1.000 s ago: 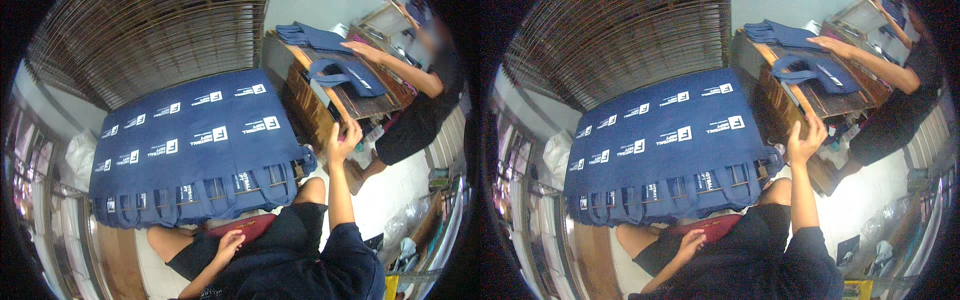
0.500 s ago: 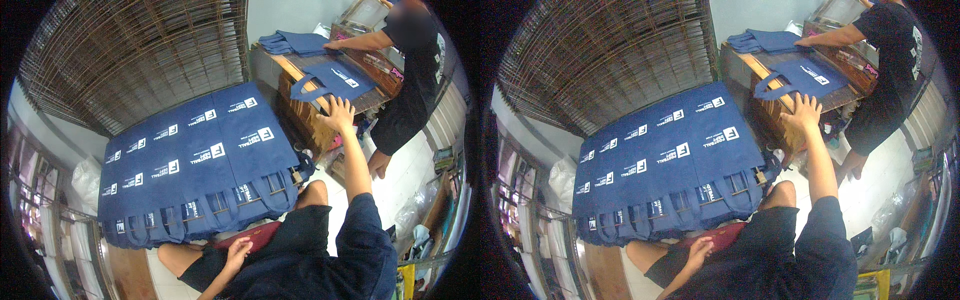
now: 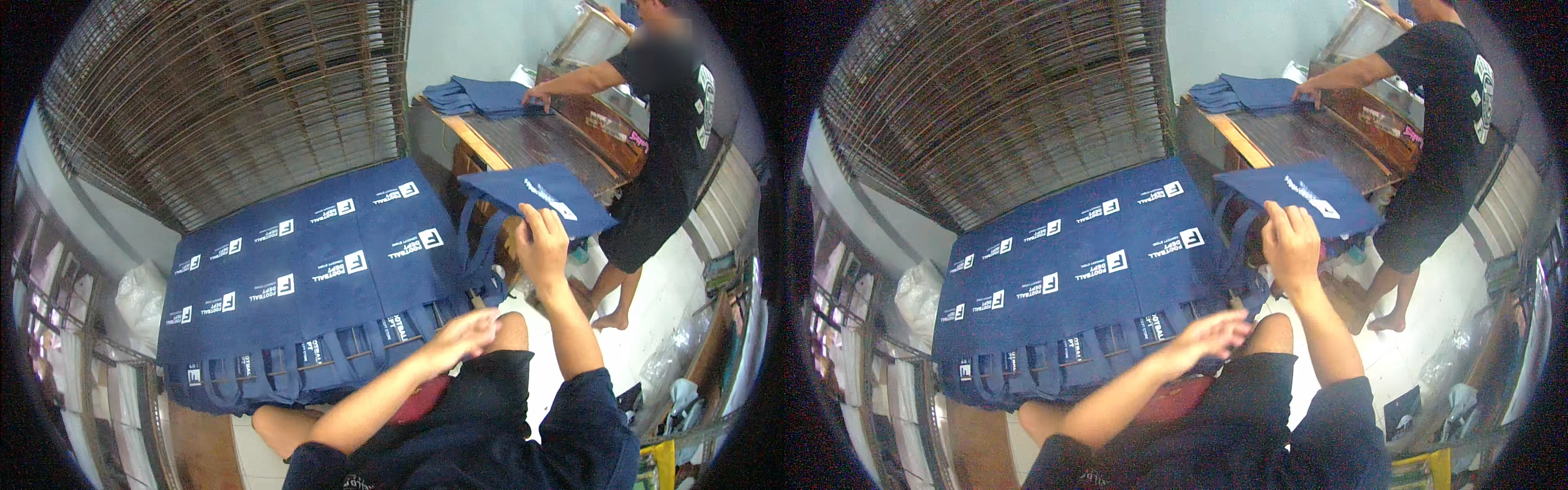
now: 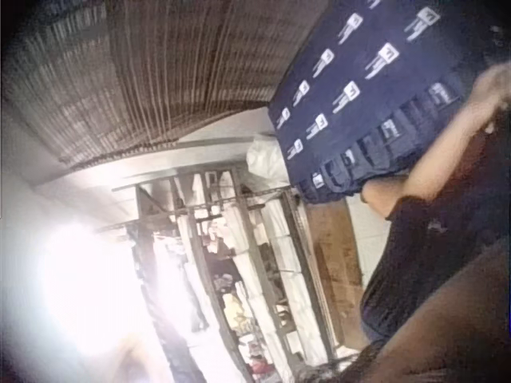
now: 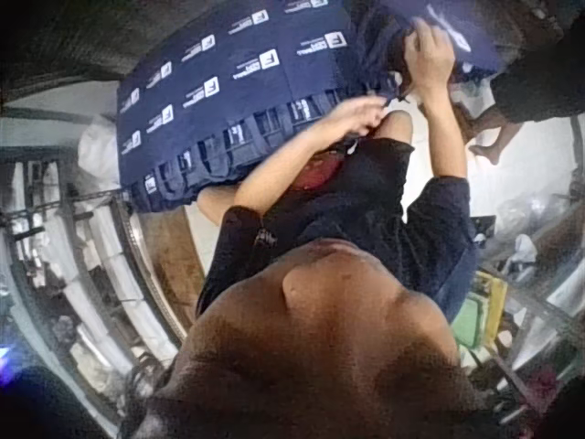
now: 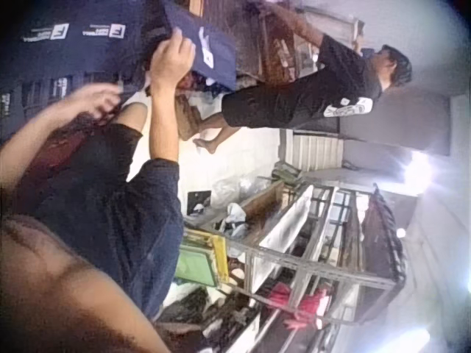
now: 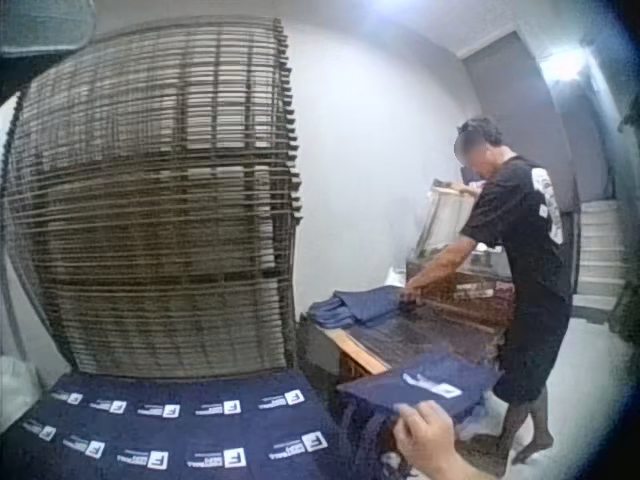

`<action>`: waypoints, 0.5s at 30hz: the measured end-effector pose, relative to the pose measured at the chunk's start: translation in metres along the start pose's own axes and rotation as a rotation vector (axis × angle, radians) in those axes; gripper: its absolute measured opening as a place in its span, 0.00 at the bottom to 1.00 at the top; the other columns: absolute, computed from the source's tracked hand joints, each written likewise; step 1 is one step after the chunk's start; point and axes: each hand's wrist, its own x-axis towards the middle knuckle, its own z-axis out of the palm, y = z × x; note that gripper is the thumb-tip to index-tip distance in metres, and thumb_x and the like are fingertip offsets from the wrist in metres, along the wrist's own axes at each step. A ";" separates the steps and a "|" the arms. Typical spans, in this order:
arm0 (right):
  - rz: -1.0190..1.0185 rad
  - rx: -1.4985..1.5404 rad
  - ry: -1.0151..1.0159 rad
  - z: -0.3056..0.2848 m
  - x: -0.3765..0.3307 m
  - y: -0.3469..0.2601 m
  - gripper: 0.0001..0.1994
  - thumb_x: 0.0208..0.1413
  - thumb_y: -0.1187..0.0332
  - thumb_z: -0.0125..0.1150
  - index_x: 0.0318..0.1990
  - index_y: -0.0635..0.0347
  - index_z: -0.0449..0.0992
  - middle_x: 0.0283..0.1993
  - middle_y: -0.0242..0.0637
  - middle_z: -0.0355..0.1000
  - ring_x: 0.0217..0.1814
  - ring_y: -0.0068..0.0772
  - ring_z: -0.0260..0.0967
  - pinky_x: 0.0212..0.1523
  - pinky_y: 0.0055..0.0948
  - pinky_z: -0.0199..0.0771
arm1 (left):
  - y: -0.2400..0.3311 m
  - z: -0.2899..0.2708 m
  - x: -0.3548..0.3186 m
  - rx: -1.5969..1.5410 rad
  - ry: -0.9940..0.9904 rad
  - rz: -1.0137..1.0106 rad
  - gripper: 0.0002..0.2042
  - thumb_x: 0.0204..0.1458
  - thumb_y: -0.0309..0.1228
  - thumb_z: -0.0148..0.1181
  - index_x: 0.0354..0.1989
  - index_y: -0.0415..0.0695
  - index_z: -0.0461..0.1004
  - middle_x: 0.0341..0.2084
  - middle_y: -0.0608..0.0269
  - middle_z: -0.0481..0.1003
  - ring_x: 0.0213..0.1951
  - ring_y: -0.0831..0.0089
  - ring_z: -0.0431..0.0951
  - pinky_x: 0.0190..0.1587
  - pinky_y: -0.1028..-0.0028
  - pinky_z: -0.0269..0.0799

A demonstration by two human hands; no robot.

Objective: The person repeatedly picks up blue tote bags from a wooden table and places them into a wire mesh cart. The person handles the bags one at a time, stacking them neatly inside the cart. A coworker is visible in the background also handling similar bags.

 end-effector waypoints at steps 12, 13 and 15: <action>-0.311 0.312 0.056 -0.056 -0.004 -0.125 0.14 0.39 0.76 0.64 0.36 0.60 0.71 0.38 0.38 0.71 0.39 0.43 0.67 0.39 0.41 0.66 | 0.117 0.004 0.024 -0.070 0.484 0.417 0.06 0.48 0.27 0.58 0.33 0.39 0.74 0.27 0.66 0.75 0.29 0.77 0.74 0.33 0.74 0.70; -0.398 0.271 -0.010 -0.073 -0.021 -0.130 0.15 0.38 0.70 0.65 0.37 0.57 0.70 0.40 0.36 0.70 0.42 0.40 0.66 0.41 0.43 0.64 | 0.124 -0.001 0.011 -0.013 0.423 0.435 0.07 0.47 0.26 0.58 0.35 0.39 0.74 0.29 0.66 0.75 0.31 0.76 0.74 0.36 0.74 0.70; -0.463 0.818 -0.111 -0.066 -0.067 -0.131 0.16 0.35 0.70 0.62 0.37 0.58 0.71 0.37 0.38 0.71 0.33 0.36 0.68 0.40 0.39 0.65 | 0.152 -0.005 -0.032 0.025 0.357 0.459 0.10 0.43 0.22 0.57 0.36 0.39 0.74 0.29 0.66 0.75 0.32 0.77 0.73 0.38 0.74 0.69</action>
